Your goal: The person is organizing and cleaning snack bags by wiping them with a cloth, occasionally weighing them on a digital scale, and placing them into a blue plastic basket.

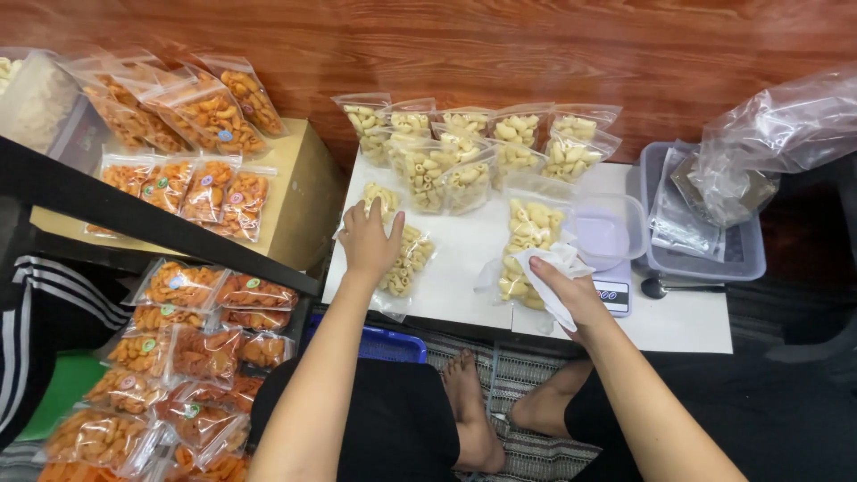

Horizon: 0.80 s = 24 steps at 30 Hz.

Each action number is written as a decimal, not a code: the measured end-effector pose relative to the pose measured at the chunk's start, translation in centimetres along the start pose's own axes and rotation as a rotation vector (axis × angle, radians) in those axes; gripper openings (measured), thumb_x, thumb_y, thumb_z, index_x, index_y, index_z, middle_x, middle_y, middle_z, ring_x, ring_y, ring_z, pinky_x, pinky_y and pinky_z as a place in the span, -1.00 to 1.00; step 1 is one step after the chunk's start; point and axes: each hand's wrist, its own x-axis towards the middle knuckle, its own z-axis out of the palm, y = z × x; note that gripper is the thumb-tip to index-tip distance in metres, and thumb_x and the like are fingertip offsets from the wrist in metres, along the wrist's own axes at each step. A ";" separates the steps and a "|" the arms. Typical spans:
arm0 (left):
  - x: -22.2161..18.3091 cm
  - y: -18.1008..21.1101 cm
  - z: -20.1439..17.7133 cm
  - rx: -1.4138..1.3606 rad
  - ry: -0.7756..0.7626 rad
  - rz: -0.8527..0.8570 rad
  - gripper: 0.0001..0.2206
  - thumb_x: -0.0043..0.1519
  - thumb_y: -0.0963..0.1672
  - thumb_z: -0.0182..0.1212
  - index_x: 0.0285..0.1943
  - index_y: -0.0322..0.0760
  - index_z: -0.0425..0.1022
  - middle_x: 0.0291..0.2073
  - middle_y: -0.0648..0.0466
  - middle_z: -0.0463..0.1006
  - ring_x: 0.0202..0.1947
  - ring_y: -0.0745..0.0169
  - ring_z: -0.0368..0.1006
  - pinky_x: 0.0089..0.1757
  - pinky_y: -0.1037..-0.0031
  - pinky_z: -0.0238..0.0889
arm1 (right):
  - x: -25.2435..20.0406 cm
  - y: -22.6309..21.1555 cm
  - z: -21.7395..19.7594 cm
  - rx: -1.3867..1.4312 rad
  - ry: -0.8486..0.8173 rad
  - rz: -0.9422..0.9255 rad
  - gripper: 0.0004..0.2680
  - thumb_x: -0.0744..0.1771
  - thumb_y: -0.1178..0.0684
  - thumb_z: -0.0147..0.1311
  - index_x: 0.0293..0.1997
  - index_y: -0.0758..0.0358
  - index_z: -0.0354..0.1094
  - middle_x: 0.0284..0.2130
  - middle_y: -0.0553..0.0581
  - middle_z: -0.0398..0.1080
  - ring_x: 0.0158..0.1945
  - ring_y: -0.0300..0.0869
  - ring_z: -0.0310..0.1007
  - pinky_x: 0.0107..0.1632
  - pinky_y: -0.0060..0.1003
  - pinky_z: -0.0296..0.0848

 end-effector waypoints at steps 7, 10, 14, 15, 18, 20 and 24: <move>-10.9 11.1 5.8 -1.499 -0.440 0.092 -0.32 0.24 0.03 0.32 0.48 -0.33 0.19 0.25 -0.19 0.43 0.25 0.01 0.36 0.19 0.01 0.22 | -1.8 1.6 0.7 -0.534 -0.219 -0.062 -0.50 0.40 -0.26 -0.04 0.17 0.57 0.38 0.11 0.59 0.40 0.28 0.27 0.34 0.42 0.23 0.12; -9.6 9.9 5.3 -1.860 -0.692 0.139 -0.40 0.23 0.08 0.09 0.32 -0.42 0.37 0.12 -0.15 0.55 0.08 0.10 0.50 0.13 0.21 0.35 | -2.1 0.7 -0.5 -0.555 -0.305 -0.317 -0.74 0.37 -0.08 0.14 -0.15 0.38 0.57 -0.27 0.27 0.62 -0.08 -0.21 0.43 0.14 -0.05 0.44; -8.5 7.4 5.5 -2.002 -0.536 0.032 -0.50 0.21 0.01 0.18 0.26 -0.34 0.36 0.00 -0.08 0.54 0.12 -0.04 0.47 0.22 -0.12 0.23 | -3.3 -3.5 -1.6 -0.609 -0.229 -0.416 -0.97 0.22 0.18 0.25 -0.44 0.26 0.52 -0.59 0.17 0.55 -0.40 -0.24 0.44 -0.20 -0.26 0.49; -8.7 8.1 4.6 -1.970 -0.563 0.098 -0.41 0.24 0.06 0.17 0.42 -0.21 0.20 0.02 -0.07 0.51 0.04 0.04 0.50 0.05 0.02 0.40 | -3.0 -4.4 -1.6 -0.552 -0.027 -0.393 -0.79 0.26 0.06 0.28 -0.10 0.26 0.43 -0.28 0.29 0.52 -0.09 -0.06 0.43 0.02 -0.10 0.41; -11.4 12.5 2.7 -1.928 -0.641 0.014 -0.29 0.27 0.20 -0.01 0.55 -0.14 0.12 0.16 -0.08 0.45 0.09 0.07 0.46 0.03 0.15 0.44 | -2.7 -3.9 -0.3 -0.460 0.158 -0.344 -0.57 0.26 -0.07 0.35 0.17 0.31 0.32 -0.02 0.43 0.47 0.17 0.12 0.45 0.25 0.06 0.35; -11.9 14.3 4.1 -1.910 -0.675 -0.109 -0.22 0.28 0.30 -0.20 0.52 -0.19 0.20 0.29 -0.10 0.41 0.22 0.02 0.40 0.18 0.12 0.32 | -4.5 -3.7 1.5 -0.427 0.131 -0.345 -0.54 0.23 -0.08 0.40 0.11 0.36 0.30 -0.07 0.47 0.47 0.13 0.13 0.47 0.26 0.06 0.35; -10.2 13.5 6.0 -2.135 -0.667 -0.296 -0.31 0.22 0.28 -0.07 0.47 0.06 0.28 0.22 -0.05 0.46 0.06 0.03 0.48 0.08 0.23 0.33 | -8.3 -0.9 2.3 -0.838 -0.389 -0.867 -0.41 0.36 -0.22 -0.22 0.54 0.27 -0.30 0.48 0.60 -0.37 0.52 0.47 -0.45 0.45 0.42 -0.30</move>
